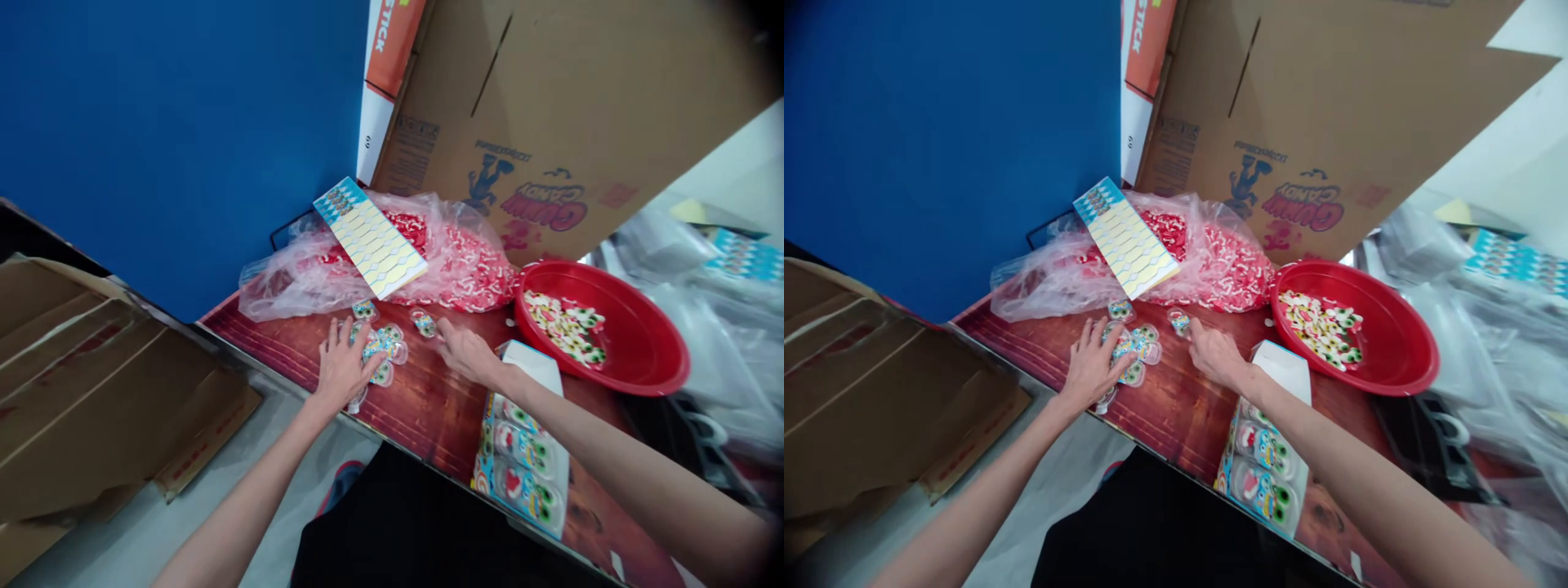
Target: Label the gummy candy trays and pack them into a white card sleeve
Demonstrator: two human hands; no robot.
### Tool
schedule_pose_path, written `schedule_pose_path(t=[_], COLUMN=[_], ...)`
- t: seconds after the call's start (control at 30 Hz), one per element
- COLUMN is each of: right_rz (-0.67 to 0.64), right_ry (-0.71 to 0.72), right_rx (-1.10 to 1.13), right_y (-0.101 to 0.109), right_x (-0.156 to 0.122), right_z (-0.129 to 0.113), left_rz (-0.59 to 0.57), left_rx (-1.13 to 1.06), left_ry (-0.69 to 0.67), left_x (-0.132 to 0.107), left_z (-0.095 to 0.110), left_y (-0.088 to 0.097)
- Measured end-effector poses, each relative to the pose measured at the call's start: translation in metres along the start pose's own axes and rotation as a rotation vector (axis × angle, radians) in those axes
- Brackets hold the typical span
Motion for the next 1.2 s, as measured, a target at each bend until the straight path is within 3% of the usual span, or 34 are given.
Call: schedule_pose_path(t=[0.17,0.4,0.57,0.7,0.77,0.83,0.93,1.07,1.2], right_rz=[0.042,0.025,0.017,0.105,0.099,0.045,-0.024,-0.025,0.049], right_ry=[-0.363,-0.448,-0.329,0.136,0.245,0.223,0.158,0.148,0.177], right_rx=[0.253,0.214,0.224,0.299,0.305,0.222,0.073,0.04,-0.002], right_y=[0.011,-0.005,-0.002,0.013,0.016,0.012,0.006,0.008,0.025], right_x=[0.02,0.046,0.039,0.03,0.023,0.02,0.017,0.012,0.015], right_z=[0.019,0.034,0.036,-0.027,-0.061,-0.086,-0.104,-0.098,-0.083], left_rz=[0.056,0.101,0.19,0.277,0.286,0.291,0.294,0.309,0.289], left_rx=[-0.074,-0.134,-0.237,-0.31,-0.317,-0.322,-0.32,-0.33,-0.353], left_ry=[0.015,0.012,0.005,0.001,0.003,0.022,0.067,0.095,0.107], left_x=[0.001,0.0,0.002,0.003,0.003,0.003,0.002,0.001,0.0], left_z=[-0.009,-0.013,-0.02,-0.026,-0.027,-0.027,-0.029,-0.031,-0.032], left_y=[0.003,-0.001,-0.002,-0.003,-0.003,-0.001,0.001,0.005,0.004])
Point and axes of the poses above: each hand's wrist, its own x-axis towards the middle knuckle, its own y-axis out of the back of the hand, z = x × y, the point moved 6 cm from there along x, towards the middle knuckle, and after that the axes turned 7 degrees about y, right-handed, at the moved point
